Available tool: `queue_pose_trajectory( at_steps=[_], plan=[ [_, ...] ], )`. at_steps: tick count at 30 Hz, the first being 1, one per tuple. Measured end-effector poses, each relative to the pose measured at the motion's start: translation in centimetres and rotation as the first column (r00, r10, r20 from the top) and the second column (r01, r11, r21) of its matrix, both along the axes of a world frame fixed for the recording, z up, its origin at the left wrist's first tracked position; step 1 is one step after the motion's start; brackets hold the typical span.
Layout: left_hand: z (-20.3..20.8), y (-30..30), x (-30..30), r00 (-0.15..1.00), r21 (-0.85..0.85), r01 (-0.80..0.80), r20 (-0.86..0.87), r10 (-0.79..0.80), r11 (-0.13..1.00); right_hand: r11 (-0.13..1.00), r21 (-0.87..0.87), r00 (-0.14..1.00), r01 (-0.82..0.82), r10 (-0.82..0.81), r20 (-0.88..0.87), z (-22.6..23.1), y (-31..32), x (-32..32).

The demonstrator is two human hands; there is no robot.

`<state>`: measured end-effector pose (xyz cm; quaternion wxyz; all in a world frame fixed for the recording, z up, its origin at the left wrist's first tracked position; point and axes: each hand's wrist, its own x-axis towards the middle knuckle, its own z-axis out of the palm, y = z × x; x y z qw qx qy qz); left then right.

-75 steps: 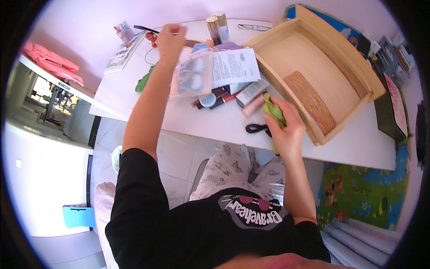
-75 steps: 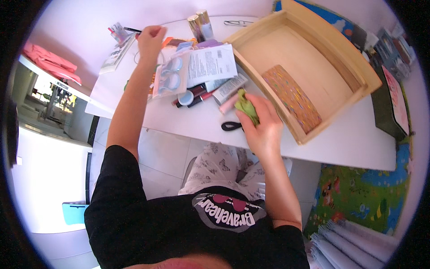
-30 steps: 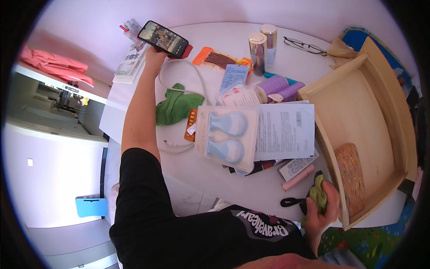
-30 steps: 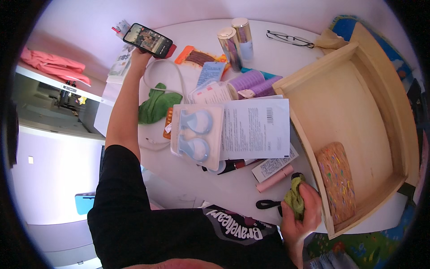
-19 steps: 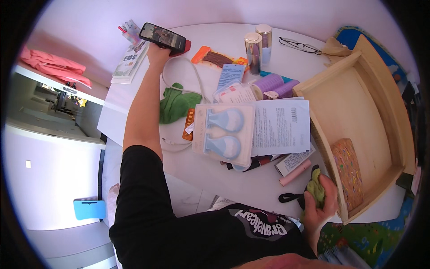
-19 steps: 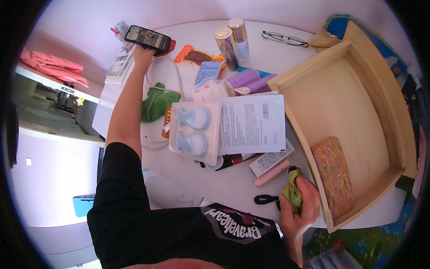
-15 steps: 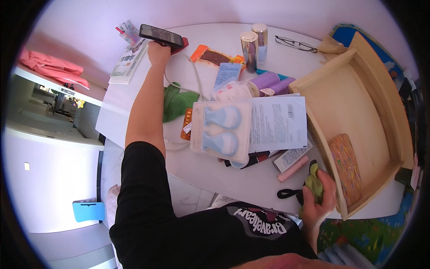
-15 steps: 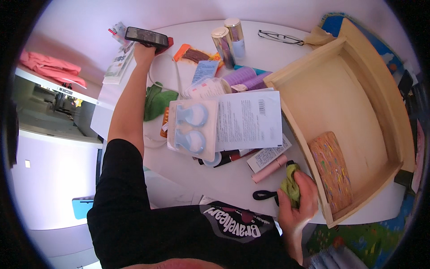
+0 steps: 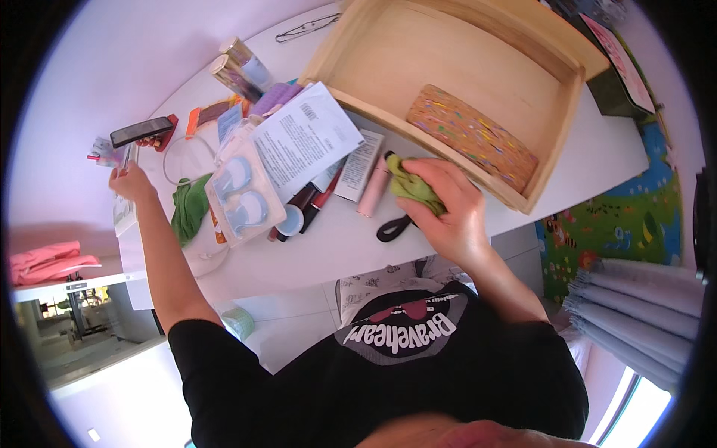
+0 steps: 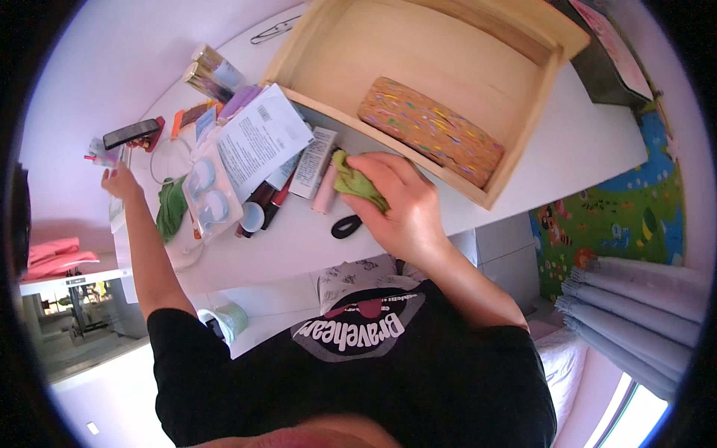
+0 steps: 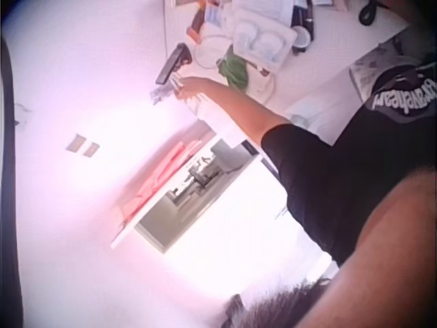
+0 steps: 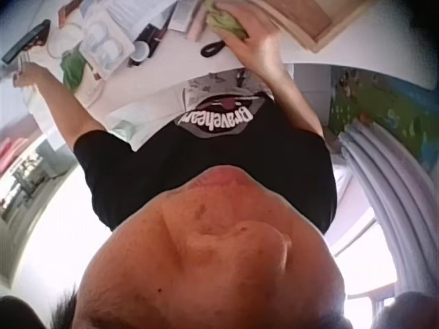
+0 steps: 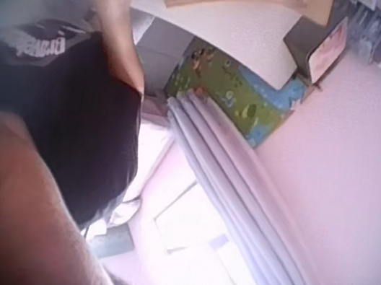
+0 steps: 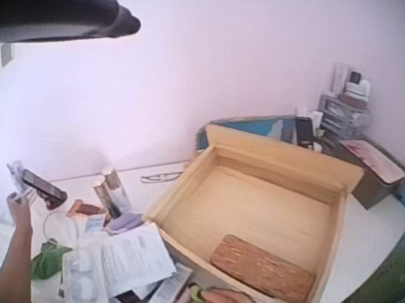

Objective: The person sits on the floor and organizes various small items, including cosmetics, a hair roller, and a phone, into a wooden tray. They wipe the tray with a green cloth and arrange the items neatly inside.

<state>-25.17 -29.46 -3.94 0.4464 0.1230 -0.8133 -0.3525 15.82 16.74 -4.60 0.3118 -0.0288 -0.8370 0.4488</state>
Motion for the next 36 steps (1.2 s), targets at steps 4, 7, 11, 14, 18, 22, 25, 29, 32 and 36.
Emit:
queue_pose_trajectory(
  at_steps=[4,7,11,14,18,22,25,29,32,36],
  plan=[
    [5.2,7.8,8.0,0.944,-0.153,0.237,-0.196,-0.265,0.959,0.999,0.037,0.999,-0.010,0.012,-0.051,-0.4,-0.4,-0.6],
    [7.9,15.4,12.6,0.791,-0.139,0.595,-0.075,-0.608,0.791,0.999,0.032,0.996,-0.014,0.017,-0.088,-0.9,-0.7,-1.4],
    [10.7,27.1,23.8,0.410,-0.278,0.894,0.187,-0.893,0.352,0.998,0.057,0.988,-0.034,0.042,-0.147,0.4,-0.1,0.3],
    [8.9,33.8,26.5,0.194,-0.316,0.945,0.347,-0.917,0.080,0.998,0.063,0.988,-0.001,0.011,-0.157,0.0,-0.1,0.1],
    [7.6,39.5,27.5,0.146,-0.219,0.976,0.586,-0.797,0.018,0.997,0.078,0.992,-0.014,0.024,-0.127,-0.1,-0.2,0.2],
    [6.4,42.1,25.7,0.066,-0.130,0.990,0.770,-0.634,-0.054,0.996,0.085,0.988,-0.024,0.036,-0.151,-0.3,-0.2,0.2],
    [6.0,42.4,24.8,0.002,-0.043,0.998,0.787,-0.617,-0.051,0.996,0.078,0.988,-0.045,0.056,-0.141,-0.2,-0.3,0.2],
    [6.4,42.9,24.6,-0.019,0.025,1.000,0.824,-0.566,0.002,0.995,0.085,0.988,-0.045,0.057,-0.146,-0.3,0.0,0.1],
    [6.4,42.8,24.3,-0.060,0.098,0.995,0.809,-0.585,0.033,0.997,0.029,0.995,-0.074,0.076,-0.068,0.1,-0.1,0.4],
    [6.7,43.0,24.1,-0.115,0.219,0.972,0.760,-0.640,0.086,0.995,0.086,0.987,-0.050,0.063,-0.147,-0.2,0.1,0.1]
  ],
)
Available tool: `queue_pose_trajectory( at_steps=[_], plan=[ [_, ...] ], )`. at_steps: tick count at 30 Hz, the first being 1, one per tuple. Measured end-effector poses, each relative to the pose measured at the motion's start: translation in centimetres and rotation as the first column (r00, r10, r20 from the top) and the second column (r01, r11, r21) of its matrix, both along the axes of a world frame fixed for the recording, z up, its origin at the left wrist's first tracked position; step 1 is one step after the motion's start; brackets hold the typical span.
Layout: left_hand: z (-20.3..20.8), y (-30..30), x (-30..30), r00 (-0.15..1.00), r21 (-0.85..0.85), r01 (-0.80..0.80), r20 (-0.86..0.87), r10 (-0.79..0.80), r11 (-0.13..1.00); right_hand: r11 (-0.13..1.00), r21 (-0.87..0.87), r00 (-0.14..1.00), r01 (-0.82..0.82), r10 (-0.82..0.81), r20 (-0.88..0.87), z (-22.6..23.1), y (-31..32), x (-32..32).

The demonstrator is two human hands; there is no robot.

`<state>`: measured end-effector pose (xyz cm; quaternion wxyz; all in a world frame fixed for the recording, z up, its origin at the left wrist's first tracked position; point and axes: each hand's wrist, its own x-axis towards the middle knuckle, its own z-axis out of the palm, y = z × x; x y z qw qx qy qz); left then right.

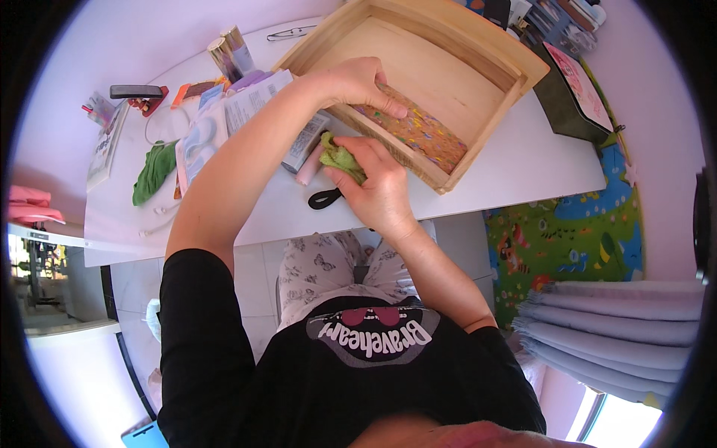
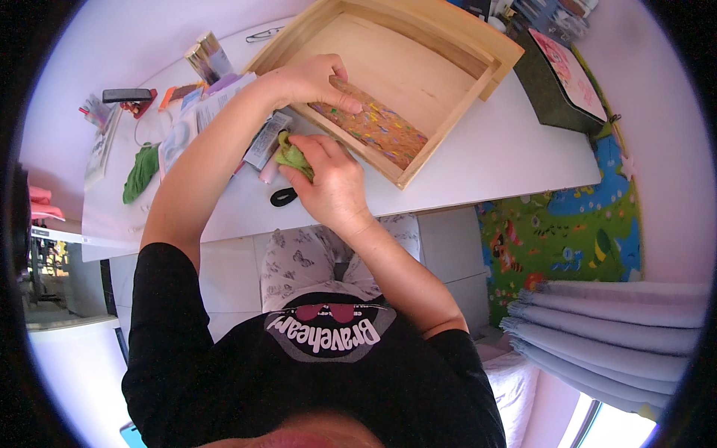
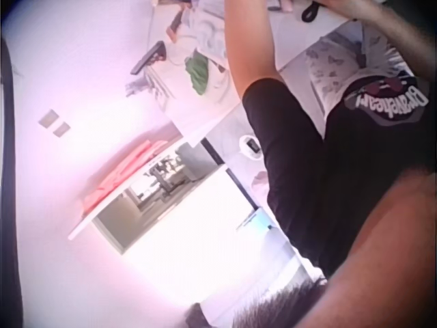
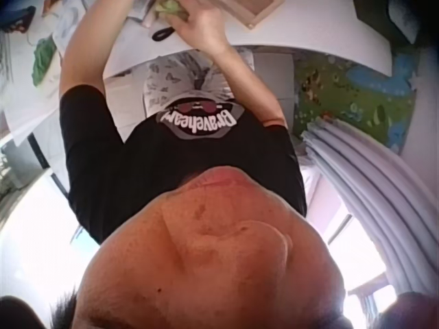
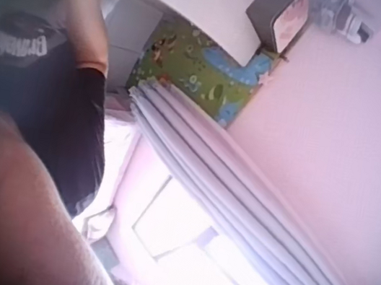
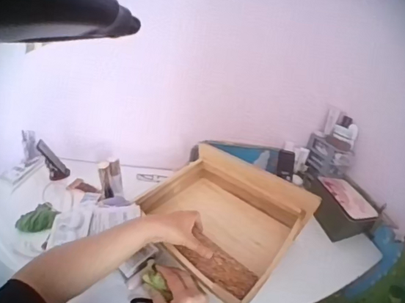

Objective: The person sits on the floor and organizes various small items, including cosmetics, a hair roller, and a phone, into a wooden tray. They wipe the tray with a green cloth and arrange the items neatly inside.

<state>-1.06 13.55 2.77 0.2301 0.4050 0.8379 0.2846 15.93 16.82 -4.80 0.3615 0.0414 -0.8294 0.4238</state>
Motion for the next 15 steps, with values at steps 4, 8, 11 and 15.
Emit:
queue_pose_trajectory(
  at_steps=[4,8,11,15],
  plan=[
    [-0.1,-0.6,-1.0,0.970,0.179,-0.067,0.242,0.022,0.982,1.000,-0.011,1.000,-0.001,0.001,0.005,0.0,-0.1,0.0],
    [0.3,-1.7,-0.6,0.950,0.316,-0.063,0.309,-0.040,0.947,1.000,-0.021,0.999,-0.002,0.003,0.039,0.2,-0.2,0.1],
    [0.6,-2.6,0.5,0.930,0.400,-0.078,0.359,-0.078,0.913,1.000,-0.031,0.999,-0.005,0.006,0.053,0.1,-0.2,0.1],
    [1.4,-4.0,2.8,0.957,0.576,-0.090,0.274,-0.089,0.813,0.999,-0.042,0.999,-0.010,0.012,0.051,0.0,-0.2,0.0]
  ],
)
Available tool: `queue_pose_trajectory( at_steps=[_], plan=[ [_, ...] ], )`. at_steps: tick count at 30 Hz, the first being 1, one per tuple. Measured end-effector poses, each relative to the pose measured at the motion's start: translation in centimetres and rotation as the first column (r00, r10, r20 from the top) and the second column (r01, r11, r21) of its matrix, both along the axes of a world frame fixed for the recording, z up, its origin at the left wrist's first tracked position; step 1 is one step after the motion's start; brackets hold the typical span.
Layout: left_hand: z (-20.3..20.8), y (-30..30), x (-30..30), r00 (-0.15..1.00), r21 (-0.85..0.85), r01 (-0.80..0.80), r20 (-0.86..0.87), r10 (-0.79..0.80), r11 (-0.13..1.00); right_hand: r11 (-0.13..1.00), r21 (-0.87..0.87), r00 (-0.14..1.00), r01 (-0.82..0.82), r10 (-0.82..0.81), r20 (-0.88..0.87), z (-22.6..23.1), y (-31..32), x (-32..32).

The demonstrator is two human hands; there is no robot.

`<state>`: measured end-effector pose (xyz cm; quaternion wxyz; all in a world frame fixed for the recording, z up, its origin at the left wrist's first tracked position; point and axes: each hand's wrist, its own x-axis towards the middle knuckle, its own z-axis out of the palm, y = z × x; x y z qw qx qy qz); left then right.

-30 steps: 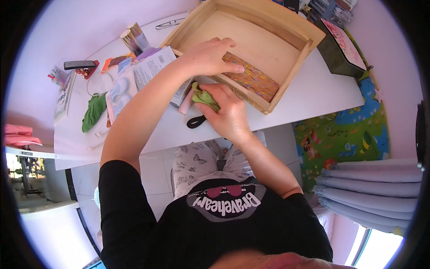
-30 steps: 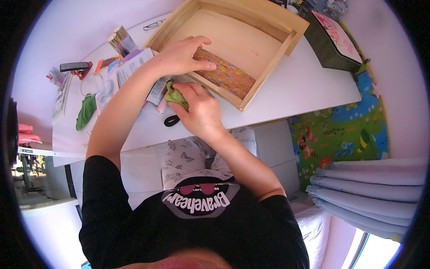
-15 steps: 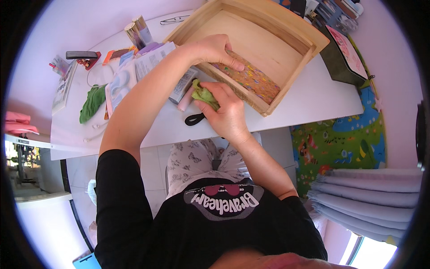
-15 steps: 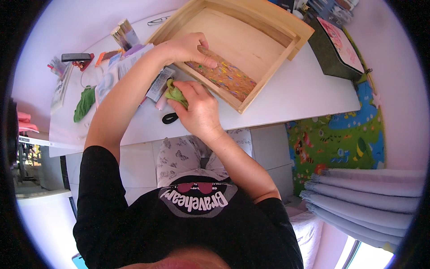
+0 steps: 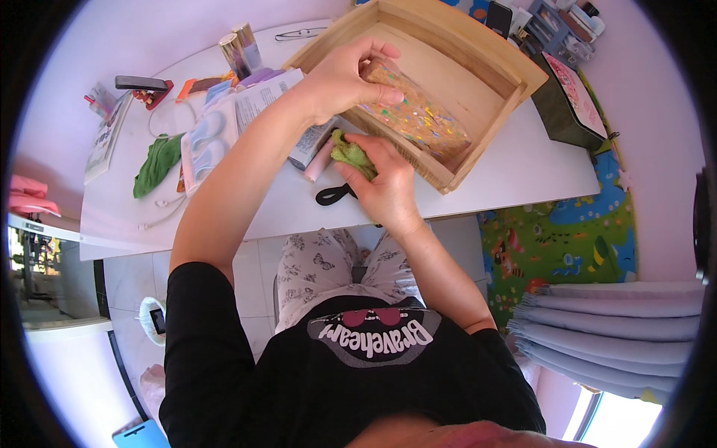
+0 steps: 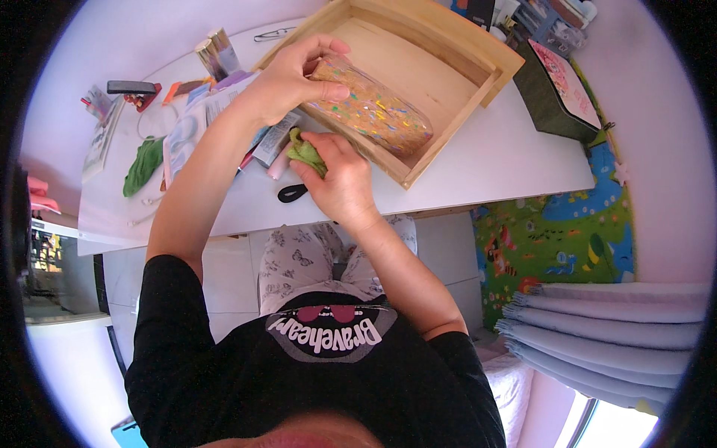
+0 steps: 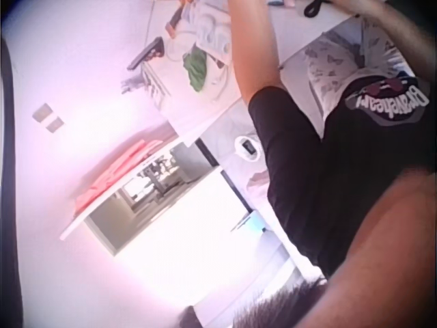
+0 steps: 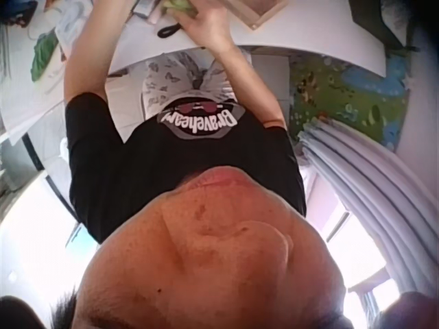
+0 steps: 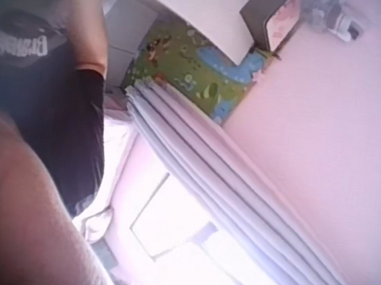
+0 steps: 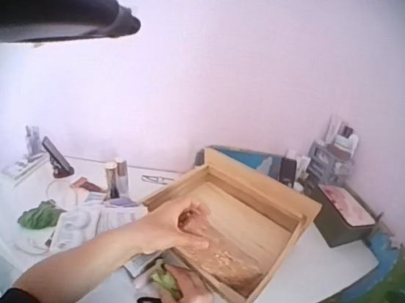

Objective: The person sits on the floor and organizes various small items, including cosmetics, a hair roller, and a phone, into a wooden tray. They wipe the tray with a green cloth and arrange the items neatly inside.

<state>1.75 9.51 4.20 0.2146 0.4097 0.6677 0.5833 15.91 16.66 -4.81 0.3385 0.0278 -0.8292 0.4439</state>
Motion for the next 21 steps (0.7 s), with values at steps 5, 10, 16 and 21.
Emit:
queue_pose_trajectory(
  at_steps=[5,10,16,21],
  plan=[
    [0.5,-2.8,2.9,0.925,0.248,-0.019,-0.364,0.111,0.969,1.000,0.006,1.000,0.003,-0.003,-0.020,-0.3,-0.1,-0.2],
    [-0.2,-5.7,5.9,0.900,0.518,-0.033,-0.357,0.250,0.855,0.999,0.039,0.999,0.004,-0.002,-0.053,-0.4,0.0,-0.2],
    [-1.9,-8.6,8.5,0.837,0.738,-0.144,-0.265,0.479,0.660,0.984,-0.170,0.989,0.045,-0.068,-0.131,-0.2,-0.4,0.7],
    [-3.7,-9.9,10.4,0.653,0.745,-0.222,-0.365,0.663,0.629,0.870,-0.492,0.913,0.006,-0.206,-0.353,0.5,-1.3,3.6]
  ],
)
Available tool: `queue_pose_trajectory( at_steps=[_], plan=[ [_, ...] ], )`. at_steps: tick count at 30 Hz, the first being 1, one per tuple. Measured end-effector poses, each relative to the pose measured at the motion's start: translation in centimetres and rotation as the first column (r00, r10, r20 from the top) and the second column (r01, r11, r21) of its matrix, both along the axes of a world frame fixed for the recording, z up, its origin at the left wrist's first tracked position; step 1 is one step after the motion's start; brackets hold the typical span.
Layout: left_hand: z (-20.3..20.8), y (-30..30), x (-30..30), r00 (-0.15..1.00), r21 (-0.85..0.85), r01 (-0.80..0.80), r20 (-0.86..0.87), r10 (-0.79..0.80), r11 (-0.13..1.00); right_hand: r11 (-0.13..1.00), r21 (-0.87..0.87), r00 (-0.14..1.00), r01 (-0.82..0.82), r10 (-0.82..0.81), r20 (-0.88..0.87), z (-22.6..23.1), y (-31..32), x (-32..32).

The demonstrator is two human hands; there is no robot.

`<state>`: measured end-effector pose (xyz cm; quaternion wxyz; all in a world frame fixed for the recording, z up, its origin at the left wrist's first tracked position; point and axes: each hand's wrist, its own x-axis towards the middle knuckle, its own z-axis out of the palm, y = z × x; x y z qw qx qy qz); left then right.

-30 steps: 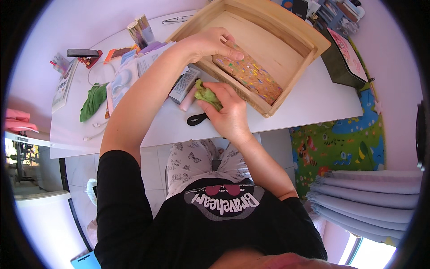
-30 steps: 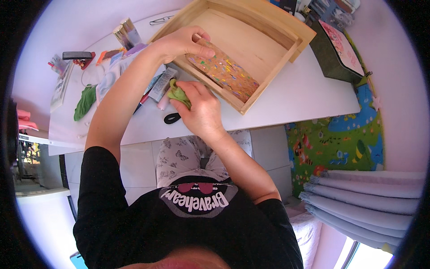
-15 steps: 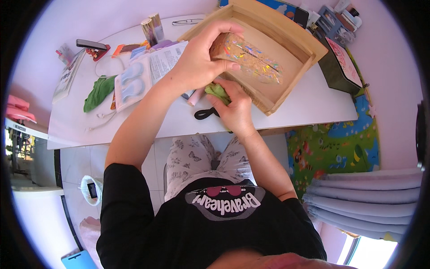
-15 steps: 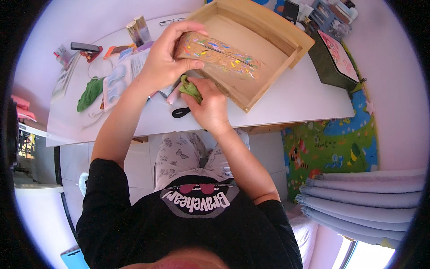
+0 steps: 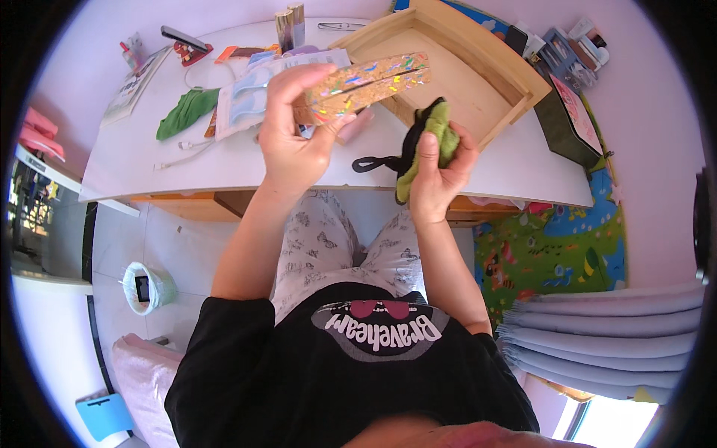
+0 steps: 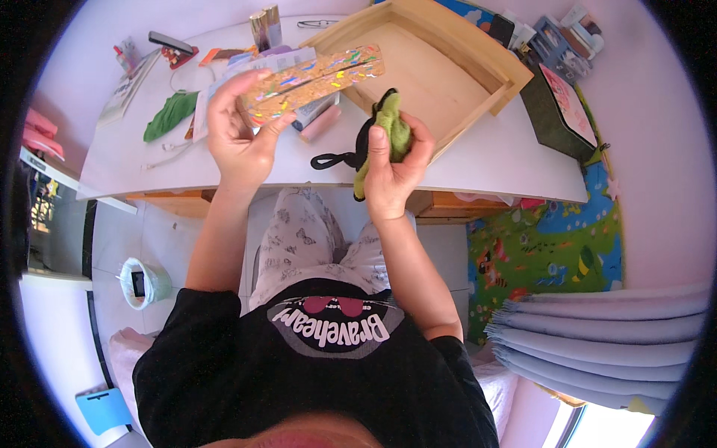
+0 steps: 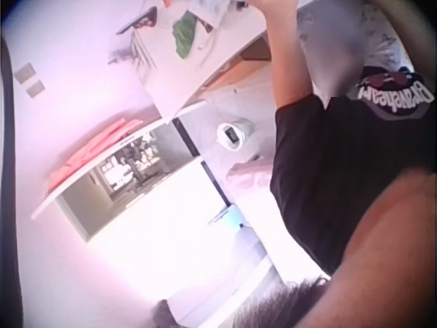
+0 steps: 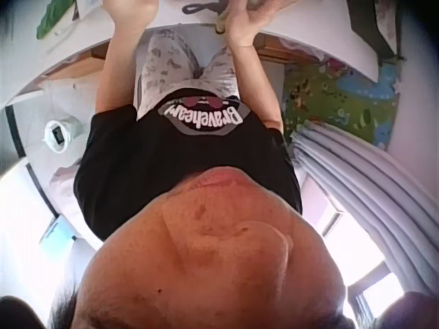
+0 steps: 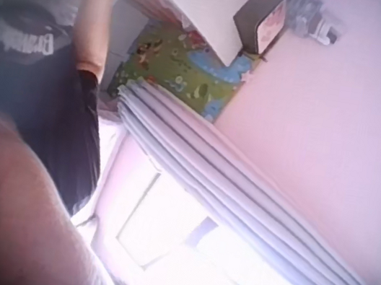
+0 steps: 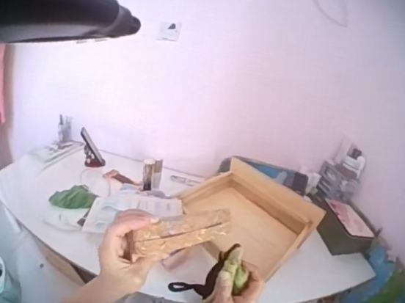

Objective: The person sits on the floor and organizes various small items, including cosmetics, a hair roller, and a phone, into a wooden tray. They wipe the tray with a green cloth and arrange the items neatly inside.

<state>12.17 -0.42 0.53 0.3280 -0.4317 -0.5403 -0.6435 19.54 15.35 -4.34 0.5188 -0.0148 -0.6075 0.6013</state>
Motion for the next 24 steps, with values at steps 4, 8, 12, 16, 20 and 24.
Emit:
queue_pose_trajectory(
  at_steps=[4,8,12,16,20,24],
  plan=[
    [-1.5,0.6,1.7,0.970,-0.049,-0.211,-0.135,0.203,0.976,0.750,0.631,0.980,0.196,-0.162,-0.112,4.4,-0.8,2.3],
    [-2.3,0.5,3.5,0.974,-0.035,-0.179,-0.149,0.173,0.983,0.520,0.839,0.979,0.160,-0.190,-0.069,6.0,-2.4,3.1],
    [-2.6,-0.8,4.3,0.998,0.076,-0.040,-0.037,0.043,0.996,0.686,0.711,0.935,0.153,-0.334,0.121,4.6,1.2,1.8],
    [-2.6,-1.7,5.7,0.898,0.393,0.211,0.283,-0.336,0.895,0.996,0.034,0.955,-0.081,0.068,0.288,4.2,2.1,2.3],
    [-2.8,-1.0,7.8,0.502,0.696,0.311,0.458,-0.734,0.647,0.953,-0.131,0.962,-0.273,0.271,-0.032,4.8,0.2,2.7],
    [-3.6,0.5,9.2,0.184,0.842,0.333,0.384,-0.905,0.424,0.959,0.259,0.980,-0.118,0.070,0.187,4.2,-3.3,4.6]
  ],
)
